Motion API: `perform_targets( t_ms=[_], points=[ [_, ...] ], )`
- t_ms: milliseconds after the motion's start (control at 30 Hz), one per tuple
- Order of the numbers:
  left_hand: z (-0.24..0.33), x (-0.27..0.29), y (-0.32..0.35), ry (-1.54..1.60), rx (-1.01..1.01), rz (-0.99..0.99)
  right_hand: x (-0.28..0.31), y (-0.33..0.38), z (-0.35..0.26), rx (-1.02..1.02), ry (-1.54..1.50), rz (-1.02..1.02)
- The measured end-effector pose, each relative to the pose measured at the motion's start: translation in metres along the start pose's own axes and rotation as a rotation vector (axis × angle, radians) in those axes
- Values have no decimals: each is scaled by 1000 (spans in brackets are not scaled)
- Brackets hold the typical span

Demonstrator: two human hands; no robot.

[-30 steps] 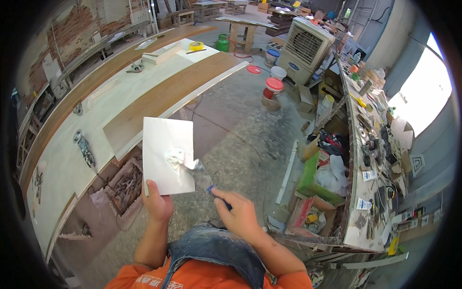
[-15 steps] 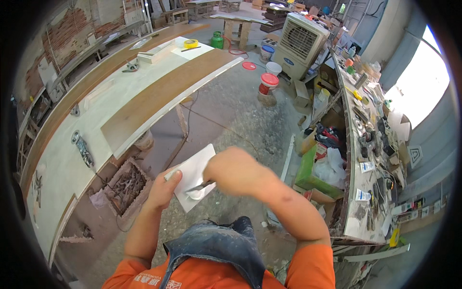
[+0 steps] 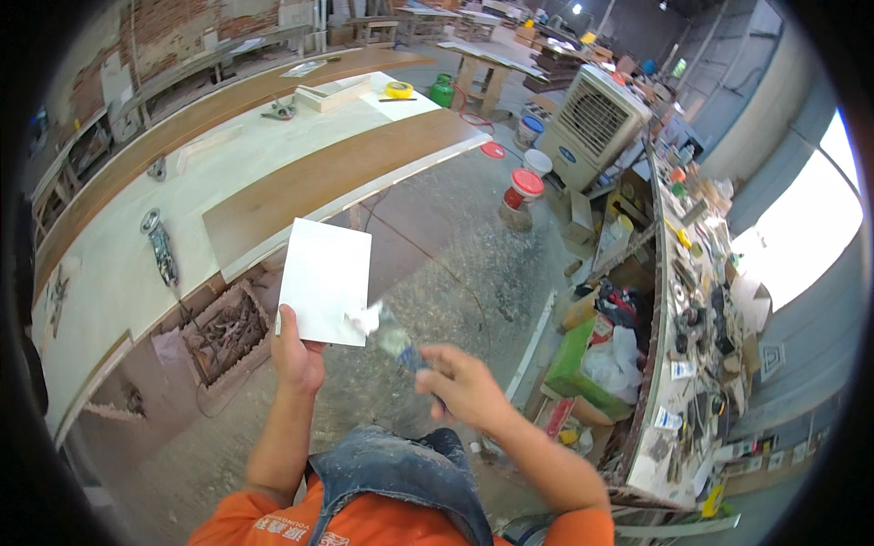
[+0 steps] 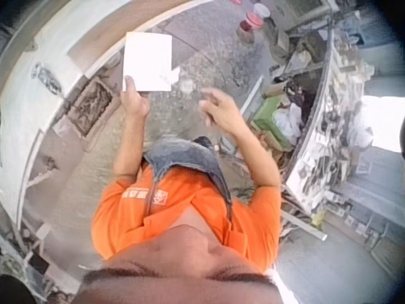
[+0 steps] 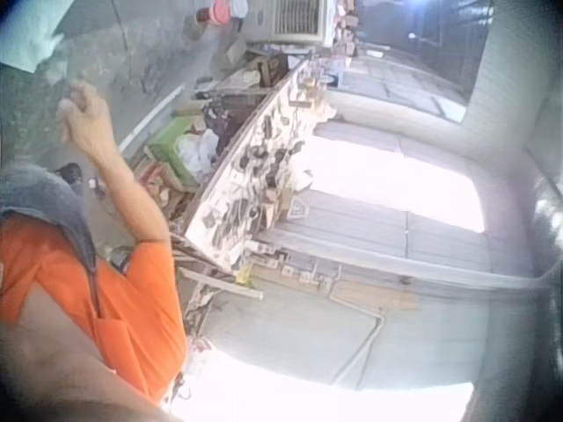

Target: The person reviews a document, then uses a putty knife to apply a white adhesive along the edge of a long wooden board. They later mix a white paste on a small tile and apply it to the board edge with a brush.

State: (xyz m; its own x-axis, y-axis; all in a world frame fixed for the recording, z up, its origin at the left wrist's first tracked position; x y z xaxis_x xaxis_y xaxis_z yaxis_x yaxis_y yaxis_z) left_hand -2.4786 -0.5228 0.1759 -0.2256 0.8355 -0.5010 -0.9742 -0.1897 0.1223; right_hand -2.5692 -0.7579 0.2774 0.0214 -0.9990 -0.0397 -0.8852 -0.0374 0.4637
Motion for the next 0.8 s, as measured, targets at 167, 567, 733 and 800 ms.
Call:
perform_targets(
  t_ms=[167, 567, 733, 800],
  points=[
    [-11, 6, 7, -155, -208, -97, -11, -28, 20, -108, -412, -30],
    [-25, 11, 5, -217, -41, -187, 3, -26, -20, 577, 599, 90],
    [-19, 10, 1, -319, -137, -208, 7, -5, -18, 362, 750, -94],
    [-21, -2, 2, -345, -96, -245, 12, -11, -20, 577, 621, 18]
  ],
)
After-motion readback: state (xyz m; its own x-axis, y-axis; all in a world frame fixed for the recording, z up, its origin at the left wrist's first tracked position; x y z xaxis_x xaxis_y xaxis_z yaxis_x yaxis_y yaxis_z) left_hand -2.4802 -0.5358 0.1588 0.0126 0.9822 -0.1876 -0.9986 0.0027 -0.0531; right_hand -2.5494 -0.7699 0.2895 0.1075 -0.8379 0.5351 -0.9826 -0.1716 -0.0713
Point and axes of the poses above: each hand's wrist, its own y-axis away from the middle knuckle, its own x-axis out of the back of the hand, z = x × y, the point moved 3 cm from there along -y, towards the middle knuckle, and after that the axes turned 15 degrees about -y, right-handed, at the moved point
